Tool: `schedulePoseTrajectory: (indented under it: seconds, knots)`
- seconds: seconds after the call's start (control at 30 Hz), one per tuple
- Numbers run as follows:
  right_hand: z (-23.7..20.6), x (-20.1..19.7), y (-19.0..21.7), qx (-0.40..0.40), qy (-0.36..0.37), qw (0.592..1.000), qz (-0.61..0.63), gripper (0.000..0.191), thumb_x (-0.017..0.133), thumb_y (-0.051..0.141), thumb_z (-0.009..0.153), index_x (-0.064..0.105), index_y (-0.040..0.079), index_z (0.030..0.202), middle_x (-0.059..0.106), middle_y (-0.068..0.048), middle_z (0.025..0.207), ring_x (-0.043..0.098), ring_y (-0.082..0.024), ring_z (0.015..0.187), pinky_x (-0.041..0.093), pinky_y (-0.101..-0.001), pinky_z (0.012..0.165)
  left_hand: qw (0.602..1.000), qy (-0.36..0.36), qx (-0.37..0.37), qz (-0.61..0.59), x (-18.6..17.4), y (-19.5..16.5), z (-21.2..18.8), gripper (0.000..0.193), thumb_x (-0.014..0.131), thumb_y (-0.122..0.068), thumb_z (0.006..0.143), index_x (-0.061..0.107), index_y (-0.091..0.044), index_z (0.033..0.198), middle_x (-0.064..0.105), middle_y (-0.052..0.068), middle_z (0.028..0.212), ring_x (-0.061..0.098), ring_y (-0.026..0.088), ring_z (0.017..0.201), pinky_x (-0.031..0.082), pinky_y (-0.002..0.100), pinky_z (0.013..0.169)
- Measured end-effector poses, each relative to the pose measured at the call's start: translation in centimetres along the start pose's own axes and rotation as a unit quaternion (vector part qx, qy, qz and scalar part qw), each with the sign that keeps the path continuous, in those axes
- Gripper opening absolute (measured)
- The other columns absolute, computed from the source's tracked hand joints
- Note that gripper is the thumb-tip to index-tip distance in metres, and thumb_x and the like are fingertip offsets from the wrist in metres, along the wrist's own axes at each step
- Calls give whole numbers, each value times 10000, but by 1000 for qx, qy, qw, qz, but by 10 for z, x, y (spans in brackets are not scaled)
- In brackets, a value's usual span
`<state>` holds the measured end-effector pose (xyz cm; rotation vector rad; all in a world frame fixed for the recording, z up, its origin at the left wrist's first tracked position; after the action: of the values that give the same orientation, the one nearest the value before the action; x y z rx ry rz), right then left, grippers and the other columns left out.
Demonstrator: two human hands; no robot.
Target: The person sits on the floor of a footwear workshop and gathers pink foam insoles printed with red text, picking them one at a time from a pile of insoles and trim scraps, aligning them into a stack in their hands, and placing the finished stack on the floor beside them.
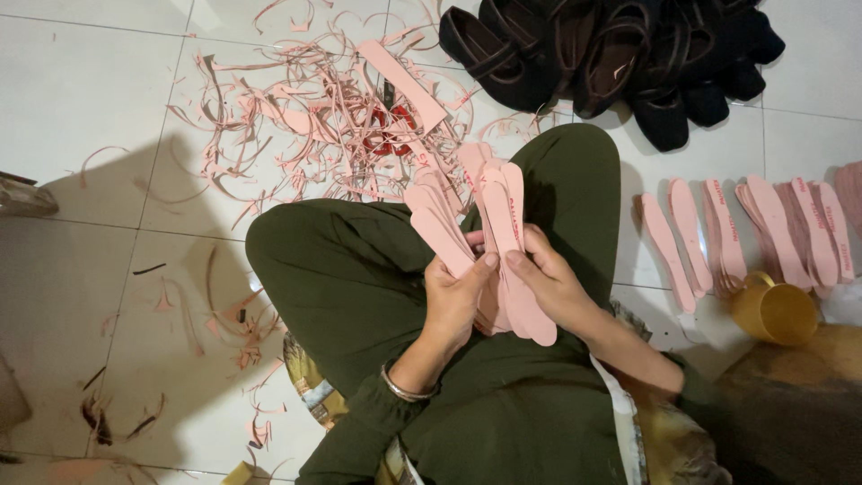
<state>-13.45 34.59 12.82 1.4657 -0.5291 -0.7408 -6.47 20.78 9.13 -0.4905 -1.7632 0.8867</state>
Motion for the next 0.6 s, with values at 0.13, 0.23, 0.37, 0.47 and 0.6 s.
schedulePoseTrajectory:
  seconds: [0.13,0.23,0.37,0.47,0.6]
  knots:
    - [0,4,4,24,18,996,78,349,444,176,1103,524,-14,1385,612,-100,1339,554,-150,1236,422,-306,1093,1000,8,-15,2,0,3,1,334,689,-49,964,635,70,1271,723,83,1127,677,126,999,564,287,901]
    - [-2,6,0,24,-11,997,72,348,446,170,1114,538,-29,1384,625,-104,1310,567,-143,1223,435,-297,1090,1000,15,-21,15,1,6,0,322,684,-60,977,646,66,1271,730,72,1114,676,116,991,560,279,897]
    - [-5,3,-8,79,-40,986,145,295,488,147,1071,507,-6,1322,651,-112,1305,603,-138,1180,474,-296,1046,998,37,-23,55,-1,8,-1,257,684,-61,1000,685,62,1225,737,71,1075,677,105,948,561,269,863]
    - [-9,-14,-4,87,-68,988,104,282,543,142,1041,500,3,1282,666,-124,1238,628,-146,1108,503,-302,968,998,10,-18,61,-1,8,-1,205,709,-55,989,685,56,1159,724,70,984,671,111,857,561,276,792]
    - [-24,-56,16,92,-202,955,-198,331,596,186,1018,513,2,1281,613,-124,1141,660,-205,974,559,-343,804,997,-51,-57,-6,-3,4,2,206,717,-81,943,659,14,1117,651,32,867,632,111,718,604,315,689]
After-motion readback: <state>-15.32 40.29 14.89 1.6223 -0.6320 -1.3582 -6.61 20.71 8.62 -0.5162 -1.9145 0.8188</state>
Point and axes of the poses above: each hand's wrist, its own z-axis towards the middle knuckle, its own x-axis out of the palm, y = z × x, the point moved 1 cm from there along z, towards the middle knuckle
